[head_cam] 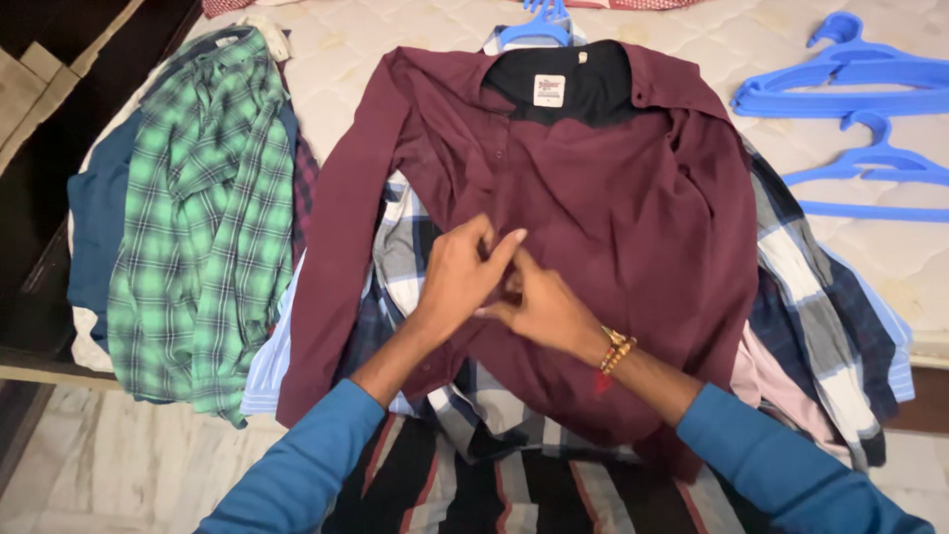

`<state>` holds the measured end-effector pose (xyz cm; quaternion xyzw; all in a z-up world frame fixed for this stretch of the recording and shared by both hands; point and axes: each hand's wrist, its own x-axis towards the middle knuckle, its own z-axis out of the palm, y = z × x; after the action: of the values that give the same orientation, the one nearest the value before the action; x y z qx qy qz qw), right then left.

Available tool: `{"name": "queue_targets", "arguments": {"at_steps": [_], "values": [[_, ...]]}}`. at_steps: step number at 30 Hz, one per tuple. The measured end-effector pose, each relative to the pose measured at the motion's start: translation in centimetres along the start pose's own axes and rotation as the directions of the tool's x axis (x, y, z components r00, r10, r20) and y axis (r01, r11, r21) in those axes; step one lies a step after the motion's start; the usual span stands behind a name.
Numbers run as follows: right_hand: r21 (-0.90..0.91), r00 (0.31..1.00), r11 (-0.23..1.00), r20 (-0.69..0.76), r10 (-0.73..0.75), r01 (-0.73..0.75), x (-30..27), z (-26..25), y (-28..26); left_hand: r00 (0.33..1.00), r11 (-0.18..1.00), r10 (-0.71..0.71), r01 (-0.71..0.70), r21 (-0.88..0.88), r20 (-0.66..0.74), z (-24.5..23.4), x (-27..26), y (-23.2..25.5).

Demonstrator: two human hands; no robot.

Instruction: The person smooths a plaid shirt on a bed, then picks up a maroon shirt, places it on a blue hanger, and buttons it. The person then smooths the maroon shirt and briefly handles a green plaid shirt.

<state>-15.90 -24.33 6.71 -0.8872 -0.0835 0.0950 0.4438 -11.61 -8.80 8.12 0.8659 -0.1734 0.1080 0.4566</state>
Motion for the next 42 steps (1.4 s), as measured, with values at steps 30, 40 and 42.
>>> {"name": "queue_targets", "arguments": {"at_steps": [30,40,42], "values": [[-0.156,0.741,0.968,-0.67,0.042,-0.197,-5.5,-14.5,16.2,0.913,0.949,-0.256,0.3,-0.099,0.317,6.4,2.3,3.3],[-0.11,0.898,0.936,-0.266,-0.351,0.334,-5.4,-9.7,8.3,0.939,0.978,-0.107,0.159,-0.136,0.326,16.0,4.4,-1.0],[-0.128,0.863,0.972,-0.447,-0.235,0.198,-5.3,-9.6,9.7,0.923,0.943,-0.159,0.248,-0.223,0.352,17.1,4.1,-3.8]]}}
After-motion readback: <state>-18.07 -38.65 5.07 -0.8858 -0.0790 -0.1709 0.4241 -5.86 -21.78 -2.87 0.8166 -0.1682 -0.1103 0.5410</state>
